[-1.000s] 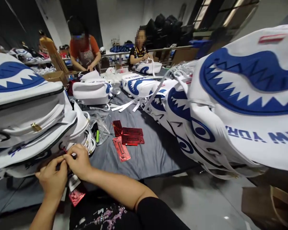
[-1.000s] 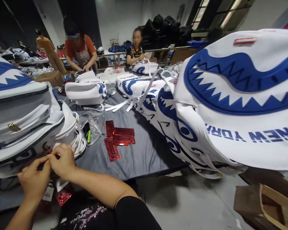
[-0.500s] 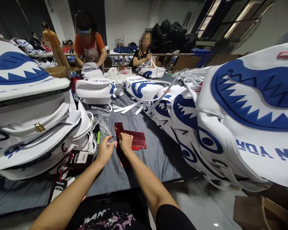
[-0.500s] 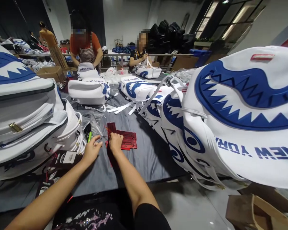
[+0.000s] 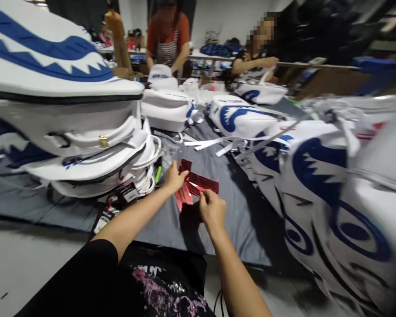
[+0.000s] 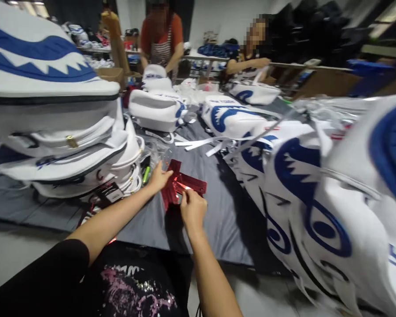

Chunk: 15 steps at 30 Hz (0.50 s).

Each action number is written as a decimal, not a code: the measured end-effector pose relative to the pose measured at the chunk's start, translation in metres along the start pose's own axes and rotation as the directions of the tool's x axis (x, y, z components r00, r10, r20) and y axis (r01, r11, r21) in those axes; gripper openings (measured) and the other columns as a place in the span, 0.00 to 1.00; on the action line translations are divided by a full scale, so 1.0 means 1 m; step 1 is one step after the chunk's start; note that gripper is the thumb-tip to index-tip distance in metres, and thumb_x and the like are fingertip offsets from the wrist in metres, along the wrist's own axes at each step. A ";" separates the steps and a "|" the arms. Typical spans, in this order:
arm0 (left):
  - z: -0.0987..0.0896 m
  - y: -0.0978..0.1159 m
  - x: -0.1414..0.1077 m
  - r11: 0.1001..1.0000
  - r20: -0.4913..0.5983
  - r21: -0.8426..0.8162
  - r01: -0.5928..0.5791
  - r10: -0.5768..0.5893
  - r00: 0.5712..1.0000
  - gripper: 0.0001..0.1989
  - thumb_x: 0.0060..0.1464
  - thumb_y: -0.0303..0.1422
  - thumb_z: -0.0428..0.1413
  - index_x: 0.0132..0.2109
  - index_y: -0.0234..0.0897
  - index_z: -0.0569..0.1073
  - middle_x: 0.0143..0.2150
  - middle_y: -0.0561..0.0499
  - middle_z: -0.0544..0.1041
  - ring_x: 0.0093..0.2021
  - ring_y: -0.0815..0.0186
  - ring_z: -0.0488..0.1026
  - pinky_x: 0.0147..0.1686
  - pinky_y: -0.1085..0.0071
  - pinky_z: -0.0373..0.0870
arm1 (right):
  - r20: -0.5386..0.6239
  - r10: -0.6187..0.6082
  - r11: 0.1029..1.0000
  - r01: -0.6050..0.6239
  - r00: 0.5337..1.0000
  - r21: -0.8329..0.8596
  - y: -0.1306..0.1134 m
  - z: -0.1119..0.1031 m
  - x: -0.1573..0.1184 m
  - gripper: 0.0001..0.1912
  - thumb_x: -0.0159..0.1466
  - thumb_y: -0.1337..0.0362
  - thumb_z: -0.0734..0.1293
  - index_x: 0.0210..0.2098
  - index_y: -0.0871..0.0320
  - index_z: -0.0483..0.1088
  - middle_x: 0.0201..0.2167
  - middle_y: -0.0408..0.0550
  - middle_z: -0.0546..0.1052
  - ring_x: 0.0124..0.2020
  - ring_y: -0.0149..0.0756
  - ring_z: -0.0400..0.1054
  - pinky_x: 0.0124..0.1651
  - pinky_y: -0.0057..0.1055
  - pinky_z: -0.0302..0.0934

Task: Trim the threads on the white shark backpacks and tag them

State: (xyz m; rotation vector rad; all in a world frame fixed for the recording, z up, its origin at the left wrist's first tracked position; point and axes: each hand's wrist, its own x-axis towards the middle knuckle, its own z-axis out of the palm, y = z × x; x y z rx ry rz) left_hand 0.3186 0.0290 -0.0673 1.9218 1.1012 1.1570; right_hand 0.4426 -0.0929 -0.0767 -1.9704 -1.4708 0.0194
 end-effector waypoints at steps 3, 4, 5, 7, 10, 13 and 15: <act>-0.025 0.029 -0.047 0.998 -0.024 -0.057 0.037 -0.038 0.999 0.10 0.65 0.29 0.51 0.51 0.36 0.72 0.45 0.49 0.81 0.44 0.71 0.80 0.40 0.77 0.76 | -0.068 -0.161 0.974 0.169 0.985 0.149 -0.028 -0.003 -0.006 0.13 0.67 0.60 0.61 0.34 0.59 0.75 0.31 0.51 0.80 0.30 0.39 0.72 0.37 0.34 0.60; -0.035 0.038 -0.063 0.996 -0.020 -0.080 0.037 -0.038 0.999 0.10 0.65 0.28 0.50 0.49 0.37 0.74 0.44 0.50 0.82 0.44 0.72 0.80 0.41 0.79 0.75 | -0.063 -0.228 0.953 0.236 0.972 0.190 -0.041 -0.002 -0.010 0.13 0.67 0.61 0.61 0.33 0.58 0.74 0.29 0.50 0.79 0.29 0.38 0.71 0.37 0.34 0.61; -0.046 0.045 -0.077 0.994 -0.022 -0.100 0.038 -0.040 0.999 0.09 0.65 0.28 0.50 0.46 0.37 0.75 0.42 0.52 0.82 0.43 0.73 0.80 0.41 0.80 0.75 | -0.058 -0.287 0.930 0.293 0.956 0.223 -0.055 0.000 -0.016 0.13 0.67 0.62 0.61 0.31 0.58 0.73 0.27 0.49 0.78 0.28 0.38 0.71 0.36 0.33 0.61; -0.071 0.051 -0.101 0.990 -0.057 -0.131 0.048 -0.056 0.997 0.10 0.65 0.28 0.50 0.41 0.38 0.76 0.39 0.53 0.82 0.41 0.73 0.80 0.43 0.80 0.76 | -0.045 -0.392 0.874 0.387 0.919 0.294 -0.081 0.006 -0.026 0.13 0.68 0.64 0.60 0.30 0.58 0.72 0.26 0.47 0.76 0.27 0.36 0.70 0.34 0.32 0.61; -0.116 0.049 -0.126 0.984 -0.165 -0.165 0.060 -0.087 0.982 0.11 0.64 0.28 0.50 0.38 0.39 0.77 0.40 0.52 0.83 0.42 0.70 0.80 0.46 0.76 0.77 | 0.000 -0.538 0.761 0.485 0.843 0.432 -0.114 0.010 -0.035 0.10 0.69 0.65 0.61 0.35 0.58 0.73 0.29 0.47 0.78 0.31 0.36 0.72 0.36 0.32 0.64; -0.164 0.047 -0.142 0.979 -0.335 -0.191 0.075 -0.137 0.932 0.10 0.64 0.31 0.52 0.36 0.38 0.78 0.37 0.51 0.83 0.39 0.68 0.81 0.42 0.73 0.79 | 0.020 -0.591 0.693 0.495 0.806 0.524 -0.143 0.004 -0.031 0.07 0.69 0.65 0.63 0.39 0.57 0.73 0.33 0.47 0.79 0.35 0.35 0.74 0.39 0.31 0.67; -0.197 0.053 -0.147 0.977 -0.456 -0.198 0.079 -0.163 0.875 0.08 0.62 0.34 0.55 0.43 0.37 0.77 0.33 0.52 0.82 0.31 0.70 0.80 0.35 0.75 0.79 | -0.041 -0.582 0.672 0.509 0.812 0.538 -0.165 -0.003 -0.021 0.06 0.69 0.65 0.63 0.40 0.57 0.72 0.35 0.47 0.79 0.35 0.34 0.74 0.40 0.31 0.67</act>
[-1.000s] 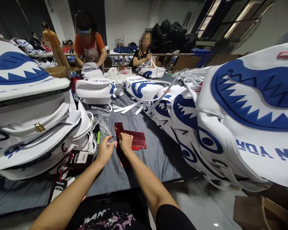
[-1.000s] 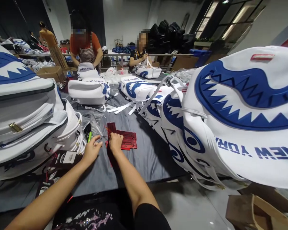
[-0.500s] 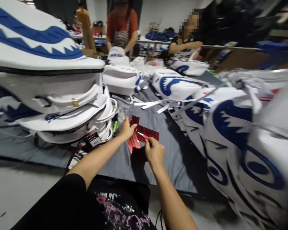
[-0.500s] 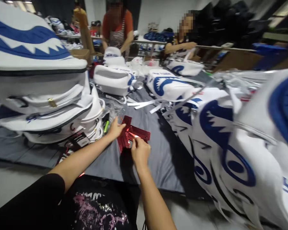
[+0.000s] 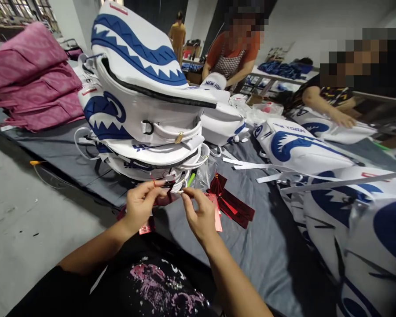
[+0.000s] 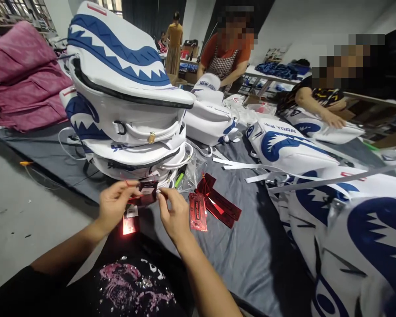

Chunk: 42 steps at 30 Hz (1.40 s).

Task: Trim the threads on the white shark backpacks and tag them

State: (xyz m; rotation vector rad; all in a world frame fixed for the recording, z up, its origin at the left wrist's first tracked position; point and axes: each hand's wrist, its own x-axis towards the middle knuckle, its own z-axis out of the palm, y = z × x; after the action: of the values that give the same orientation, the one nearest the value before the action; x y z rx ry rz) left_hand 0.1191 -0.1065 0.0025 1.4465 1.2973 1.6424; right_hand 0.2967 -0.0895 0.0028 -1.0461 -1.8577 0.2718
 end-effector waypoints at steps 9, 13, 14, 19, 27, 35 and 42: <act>-0.057 0.055 0.065 0.854 -0.019 0.402 -0.331 0.369 0.929 0.07 0.61 0.32 0.57 0.43 0.38 0.80 0.30 0.56 0.80 0.27 0.74 0.75 0.33 0.79 0.71 | -0.307 -0.176 0.975 0.121 0.935 -0.188 -0.038 0.017 0.113 0.18 0.65 0.56 0.67 0.51 0.55 0.65 0.34 0.45 0.75 0.29 0.32 0.68 0.37 0.32 0.66; -0.073 0.054 0.074 0.828 -0.076 0.490 -0.274 0.354 0.932 0.09 0.62 0.32 0.55 0.44 0.37 0.80 0.31 0.55 0.80 0.29 0.72 0.75 0.33 0.78 0.69 | -0.216 -0.298 0.941 0.249 0.930 -0.228 -0.044 0.025 0.115 0.10 0.68 0.60 0.63 0.47 0.56 0.68 0.30 0.45 0.73 0.28 0.32 0.66 0.36 0.31 0.64; -0.077 0.053 0.076 0.811 -0.077 0.520 -0.270 0.359 0.930 0.09 0.62 0.31 0.54 0.44 0.37 0.80 0.32 0.54 0.81 0.31 0.72 0.76 0.34 0.77 0.69 | -0.182 -0.322 0.932 0.277 0.929 -0.233 -0.046 0.027 0.114 0.10 0.69 0.61 0.61 0.47 0.57 0.69 0.30 0.45 0.73 0.28 0.32 0.66 0.36 0.31 0.63; -0.088 0.054 0.088 0.706 -0.015 0.628 -0.327 0.431 0.902 0.11 0.63 0.30 0.52 0.45 0.37 0.80 0.35 0.53 0.81 0.37 0.68 0.78 0.39 0.74 0.69 | -0.052 -0.257 0.930 0.233 0.965 -0.284 -0.066 0.045 0.132 0.13 0.67 0.63 0.60 0.50 0.56 0.68 0.29 0.45 0.74 0.28 0.34 0.67 0.33 0.30 0.60; -0.083 0.057 0.107 0.638 0.095 0.678 -0.365 0.416 0.904 0.12 0.62 0.29 0.52 0.44 0.37 0.80 0.36 0.51 0.81 0.36 0.66 0.77 0.37 0.72 0.67 | 0.101 -0.115 0.990 0.123 0.988 -0.076 -0.077 0.051 0.147 0.09 0.65 0.63 0.62 0.45 0.56 0.64 0.22 0.39 0.71 0.24 0.34 0.68 0.32 0.29 0.57; -0.073 0.071 0.129 0.756 0.198 0.557 -0.344 0.281 0.939 0.10 0.60 0.29 0.53 0.39 0.36 0.80 0.33 0.52 0.81 0.34 0.67 0.76 0.36 0.73 0.65 | 0.137 -0.086 0.937 0.127 0.987 -0.326 -0.082 0.047 0.146 0.08 0.66 0.65 0.61 0.42 0.56 0.70 0.23 0.42 0.74 0.24 0.33 0.66 0.30 0.27 0.48; -0.109 0.070 0.113 0.950 0.432 0.262 -0.172 0.044 0.901 0.19 0.58 0.44 0.55 0.52 0.39 0.73 0.37 0.53 0.80 0.36 0.67 0.76 0.37 0.73 0.71 | 0.166 0.075 0.716 0.062 0.983 -0.695 -0.103 0.011 0.130 0.13 0.69 0.69 0.57 0.41 0.57 0.73 0.30 0.50 0.79 0.29 0.35 0.71 0.29 0.29 0.45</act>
State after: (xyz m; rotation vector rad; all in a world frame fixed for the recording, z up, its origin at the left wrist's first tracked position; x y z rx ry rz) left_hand -0.0004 -0.0616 0.1176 1.9573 1.2567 1.1334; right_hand 0.2079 -0.0513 0.1386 -1.5768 -2.1842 -0.3979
